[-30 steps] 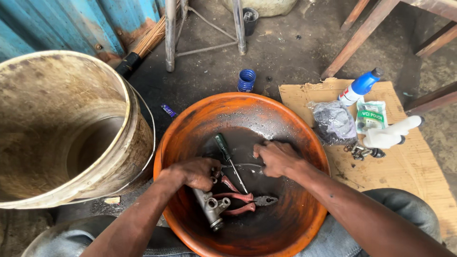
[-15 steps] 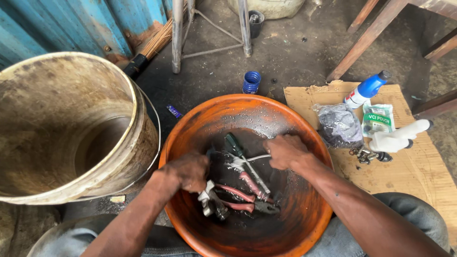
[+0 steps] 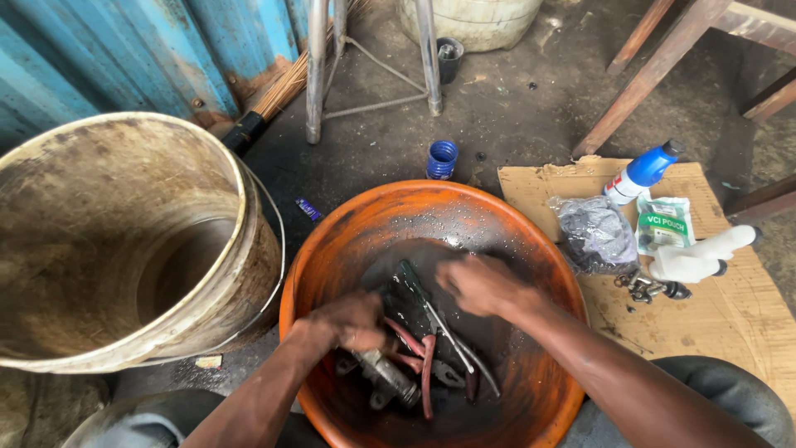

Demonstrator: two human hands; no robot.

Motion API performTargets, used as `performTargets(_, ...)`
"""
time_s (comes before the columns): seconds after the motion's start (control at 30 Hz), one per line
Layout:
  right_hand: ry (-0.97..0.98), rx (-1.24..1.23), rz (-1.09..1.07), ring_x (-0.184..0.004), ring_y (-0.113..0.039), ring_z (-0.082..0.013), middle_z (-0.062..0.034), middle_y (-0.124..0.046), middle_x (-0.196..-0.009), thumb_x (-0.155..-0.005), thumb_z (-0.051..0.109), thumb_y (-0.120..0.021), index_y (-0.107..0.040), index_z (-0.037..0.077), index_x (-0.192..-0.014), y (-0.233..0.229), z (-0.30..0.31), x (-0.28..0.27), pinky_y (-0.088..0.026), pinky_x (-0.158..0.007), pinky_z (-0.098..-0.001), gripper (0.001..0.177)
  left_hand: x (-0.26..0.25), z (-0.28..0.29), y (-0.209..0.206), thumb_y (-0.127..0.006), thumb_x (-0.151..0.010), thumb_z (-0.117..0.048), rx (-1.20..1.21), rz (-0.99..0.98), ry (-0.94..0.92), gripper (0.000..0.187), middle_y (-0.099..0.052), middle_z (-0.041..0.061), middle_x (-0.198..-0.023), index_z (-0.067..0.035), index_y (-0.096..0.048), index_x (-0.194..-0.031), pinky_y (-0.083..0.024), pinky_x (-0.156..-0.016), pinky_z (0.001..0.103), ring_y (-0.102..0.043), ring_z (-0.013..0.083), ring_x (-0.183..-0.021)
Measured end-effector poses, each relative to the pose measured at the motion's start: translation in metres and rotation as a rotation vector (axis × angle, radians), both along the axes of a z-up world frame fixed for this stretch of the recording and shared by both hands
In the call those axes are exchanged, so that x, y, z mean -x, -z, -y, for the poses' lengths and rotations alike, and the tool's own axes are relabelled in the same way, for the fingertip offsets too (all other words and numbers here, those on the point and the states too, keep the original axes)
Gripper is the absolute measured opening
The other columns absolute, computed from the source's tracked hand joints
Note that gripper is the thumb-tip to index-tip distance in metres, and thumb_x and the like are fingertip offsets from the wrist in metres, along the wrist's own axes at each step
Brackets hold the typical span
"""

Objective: The person sits on the ground and cleans various mechanical parts, including a carburetor and pliers, inside an orange basin. They use a small blue bottle to pour liquid onto the parts and scrub them by hand, occasionally picking up and inspecting individual components.

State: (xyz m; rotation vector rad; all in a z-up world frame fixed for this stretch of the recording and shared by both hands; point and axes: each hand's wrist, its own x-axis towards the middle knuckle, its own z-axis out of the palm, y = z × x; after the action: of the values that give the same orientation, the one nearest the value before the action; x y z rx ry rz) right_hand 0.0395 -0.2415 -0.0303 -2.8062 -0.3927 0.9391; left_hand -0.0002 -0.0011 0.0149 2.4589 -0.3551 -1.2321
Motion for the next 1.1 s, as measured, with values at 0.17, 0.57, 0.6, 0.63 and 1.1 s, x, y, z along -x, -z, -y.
performTargets(0.17, -0.272, -0.359, 0.426, -0.122, -0.058, -0.0439, -0.0291, -0.057, -0.138, -0.079, 0.004, -0.076, -0.066, 0.008, -0.123, 0.037, -0.044, -0.002, -0.051, -0.097, -0.0525, 0.046, -0.021, 0.000, 0.048, -0.072, -0.087, -0.018, 0.005, 0.207, -0.337, 0.054, -0.057, 0.020, -0.132, -0.007, -0.052, -0.136, -0.051, -0.106, 0.044, -0.058, 0.0354, -0.123)
performTargets(0.57, -0.171, 0.004, 0.260, -0.095, -0.073, -0.0389, -0.0270, -0.073, -0.098, -0.078, 0.001, -0.070, -0.076, -0.001, -0.092, 0.029, -0.080, -0.003, -0.060, -0.085, -0.0450, 0.015, -0.028, 0.011, 0.086, -0.074, -0.083, -0.004, -0.099, 0.457, -0.156, 0.030, -0.068, 0.023, -0.123, -0.004, -0.072, -0.114, -0.054, -0.104, 0.042, -0.066, 0.0373, -0.119)
performTargets(0.6, -0.144, -0.007, 0.239, -0.096, -0.073, -0.0383, -0.0264, -0.072, -0.099, -0.078, 0.002, -0.071, -0.076, -0.001, -0.093, 0.029, -0.078, -0.004, -0.060, -0.086, -0.0448, 0.016, -0.030, 0.012, 0.087, -0.073, -0.084, -0.004, -0.096, 0.468, -0.145, 0.029, -0.069, 0.023, -0.122, -0.004, -0.073, -0.113, -0.056, -0.103, 0.042, -0.067, 0.0370, -0.117)
performTargets(0.63, -0.115, -0.019, 0.214, -0.096, -0.073, -0.0378, -0.0257, -0.072, -0.100, -0.078, 0.003, -0.072, -0.075, 0.000, -0.095, 0.032, -0.075, -0.004, -0.059, -0.087, -0.0446, 0.017, -0.030, 0.012, 0.087, -0.072, -0.084, -0.004, -0.093, 0.474, -0.133, 0.028, -0.070, 0.024, -0.120, -0.004, -0.074, -0.112, -0.057, -0.102, 0.041, -0.069, 0.0366, -0.116)
performTargets(1.1, 0.794, -0.953, -0.421, -0.088, -0.071, -0.0210, -0.0142, -0.074, -0.099, -0.091, 0.008, -0.056, -0.069, -0.001, -0.105, 0.050, -0.023, -0.026, -0.063, -0.084, -0.0359, 0.021, -0.037, 0.014, 0.068, -0.069, -0.086, -0.003, 0.648, 0.167, -0.706, 0.022, -0.081, 0.017, -0.099, -0.003, -0.076, -0.107, -0.067, -0.086, 0.038, -0.079, 0.0260, -0.088)
